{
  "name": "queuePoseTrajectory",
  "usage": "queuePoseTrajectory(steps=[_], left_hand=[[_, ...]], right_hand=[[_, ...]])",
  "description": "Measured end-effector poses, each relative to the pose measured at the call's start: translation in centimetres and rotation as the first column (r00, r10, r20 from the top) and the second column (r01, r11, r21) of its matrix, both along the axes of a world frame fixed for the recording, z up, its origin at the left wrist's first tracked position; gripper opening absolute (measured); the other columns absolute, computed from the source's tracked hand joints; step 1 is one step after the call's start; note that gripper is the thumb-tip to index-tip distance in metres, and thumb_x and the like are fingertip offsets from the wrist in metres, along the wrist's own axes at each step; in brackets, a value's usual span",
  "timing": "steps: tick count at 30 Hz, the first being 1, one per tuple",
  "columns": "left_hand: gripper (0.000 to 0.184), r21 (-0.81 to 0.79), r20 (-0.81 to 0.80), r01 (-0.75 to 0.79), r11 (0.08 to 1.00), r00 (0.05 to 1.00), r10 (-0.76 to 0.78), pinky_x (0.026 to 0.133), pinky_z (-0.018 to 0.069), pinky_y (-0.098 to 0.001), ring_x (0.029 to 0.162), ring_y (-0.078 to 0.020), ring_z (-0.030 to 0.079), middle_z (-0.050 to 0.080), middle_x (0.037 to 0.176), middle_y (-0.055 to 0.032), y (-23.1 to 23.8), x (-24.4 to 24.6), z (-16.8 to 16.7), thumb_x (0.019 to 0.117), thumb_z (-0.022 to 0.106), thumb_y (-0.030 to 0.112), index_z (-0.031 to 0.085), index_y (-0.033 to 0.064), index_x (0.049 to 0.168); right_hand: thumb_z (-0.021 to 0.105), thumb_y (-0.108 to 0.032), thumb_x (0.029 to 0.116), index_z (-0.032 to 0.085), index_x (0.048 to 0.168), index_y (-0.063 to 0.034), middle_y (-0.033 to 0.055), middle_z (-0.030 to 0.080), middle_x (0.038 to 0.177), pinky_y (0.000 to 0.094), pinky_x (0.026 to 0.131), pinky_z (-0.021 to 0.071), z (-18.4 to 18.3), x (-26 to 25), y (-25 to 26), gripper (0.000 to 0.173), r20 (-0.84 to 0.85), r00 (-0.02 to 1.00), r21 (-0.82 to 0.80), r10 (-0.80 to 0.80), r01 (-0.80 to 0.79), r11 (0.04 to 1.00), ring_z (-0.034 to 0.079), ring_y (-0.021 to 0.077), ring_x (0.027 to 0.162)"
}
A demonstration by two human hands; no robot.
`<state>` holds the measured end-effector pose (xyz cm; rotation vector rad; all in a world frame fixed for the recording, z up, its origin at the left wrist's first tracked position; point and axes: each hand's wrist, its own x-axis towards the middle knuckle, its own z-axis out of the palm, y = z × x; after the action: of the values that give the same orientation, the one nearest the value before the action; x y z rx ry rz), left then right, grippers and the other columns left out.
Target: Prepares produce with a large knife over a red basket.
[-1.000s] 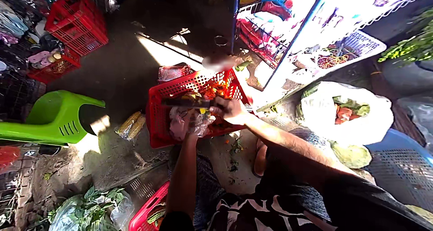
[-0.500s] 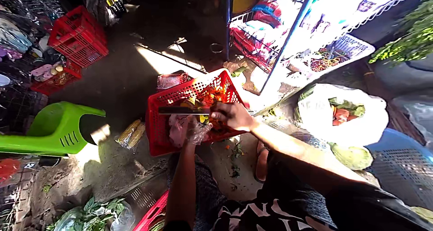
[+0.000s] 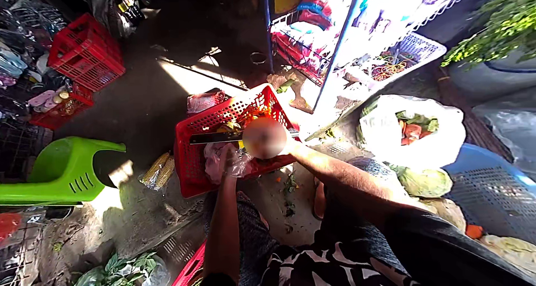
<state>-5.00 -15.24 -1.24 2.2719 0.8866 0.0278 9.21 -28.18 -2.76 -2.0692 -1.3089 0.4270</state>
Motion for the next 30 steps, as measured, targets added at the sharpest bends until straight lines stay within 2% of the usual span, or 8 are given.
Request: queuePoseTrajectory(steps=[4,9,15,17,19,23,28,30], left_hand=[[0.085,0.040,0.153,0.032,0.999,0.987,-0.038,0.112,0.0420,-0.0342,0.129,-0.0255,0.056,0.059,0.135,-0.0263,-1.4,-1.5,0.2,0.0741,0.088,0.024,0.048,-0.0124,0.139],[0.085,0.038,0.089,0.059,0.998,0.994,-0.062,0.116,0.0378,-0.0346,0.134,-0.0264,0.052,0.056,0.140,-0.0261,-0.3,-0.8,0.0,0.0794,0.085,0.023,0.043,-0.0108,0.145],[0.080,0.146,0.105,0.085,0.986,0.989,-0.101,0.114,0.0407,-0.0402,0.128,-0.0292,0.058,0.062,0.131,-0.0249,-1.1,-1.4,0.7,0.0756,0.086,0.027,0.052,-0.0095,0.138],[0.082,0.059,0.123,0.071,0.996,0.989,-0.078,0.114,0.0403,-0.0371,0.130,-0.0268,0.056,0.060,0.135,-0.0250,-0.5,-1.0,0.5,0.0768,0.086,0.024,0.048,-0.0102,0.141],[0.079,-0.044,0.218,0.089,0.995,0.973,-0.078,0.110,0.0434,-0.0310,0.124,-0.0205,0.059,0.062,0.131,-0.0236,-0.2,-1.1,0.4,0.0742,0.087,0.016,0.049,-0.0118,0.138],[0.077,-0.219,0.454,0.174,0.960,0.889,-0.057,0.099,0.0502,-0.0214,0.109,-0.0079,0.063,0.066,0.119,-0.0174,-0.4,-1.7,-0.7,0.0688,0.087,0.008,0.050,-0.0145,0.132],[0.035,-0.630,0.459,0.082,0.773,0.841,0.285,0.086,0.0567,-0.0258,0.091,-0.0068,0.067,0.070,0.098,-0.0049,0.7,-1.3,-1.7,0.0861,0.068,-0.010,0.057,-0.0057,0.119],[0.025,-0.653,0.507,0.093,0.751,0.791,0.342,0.083,0.0518,-0.0206,0.090,-0.0044,0.059,0.063,0.101,-0.0052,1.9,-2.0,-4.2,0.1006,0.046,-0.004,0.054,-0.0063,0.124]], right_hand=[[0.044,-0.055,0.1065,0.063,0.136,-0.0189,0.0205,0.074,0.103,0.0710,0.084,0.0512,-0.5,2.9,0.2,0.050,-0.148,0.975,-0.144,-0.165,0.144,0.979,0.070,0.0453,0.099],[0.051,-0.048,0.1063,0.069,0.123,-0.0145,0.0155,0.073,0.091,0.0662,0.080,0.0516,2.1,1.1,-0.4,0.042,-0.172,0.985,-0.021,-0.023,0.019,1.000,0.070,0.0379,0.088],[0.047,-0.054,0.1062,0.064,0.136,-0.0215,0.0183,0.074,0.101,0.0703,0.082,0.0499,0.9,3.0,-0.8,0.047,-0.162,0.980,-0.140,-0.117,0.094,0.986,0.070,0.0426,0.097],[0.051,-0.047,0.1067,0.068,0.122,-0.0151,0.0117,0.071,0.084,0.0614,0.074,0.0520,2.0,1.8,-1.5,0.039,-0.185,0.982,0.005,-0.044,0.046,0.999,0.069,0.0327,0.079],[0.054,-0.043,0.1057,0.068,0.119,-0.0111,0.0119,0.068,0.083,0.0609,0.073,0.0513,1.5,1.6,-1.5,0.037,-0.200,0.980,0.065,0.014,-0.001,0.998,0.067,0.0320,0.077],[0.050,-0.053,0.1055,0.067,0.124,-0.0197,0.0158,0.071,0.085,0.0675,0.072,0.0515,-0.5,3.8,-1.5,0.042,-0.102,0.986,-0.093,-0.130,0.120,0.988,0.070,0.0403,0.082],[0.052,-0.053,0.1024,0.070,0.113,-0.0033,0.0178,0.070,0.082,0.0641,0.068,0.0537,1.8,-1.8,-2.6,0.054,0.088,0.996,0.175,0.015,-0.030,0.984,0.070,0.0400,0.077],[0.048,-0.057,0.1030,0.072,0.106,-0.0049,0.0151,0.070,0.082,0.0562,0.069,0.0565,0.9,-3.1,-2.2,0.057,0.292,0.956,0.241,0.027,-0.101,0.965,0.071,0.0356,0.080]])
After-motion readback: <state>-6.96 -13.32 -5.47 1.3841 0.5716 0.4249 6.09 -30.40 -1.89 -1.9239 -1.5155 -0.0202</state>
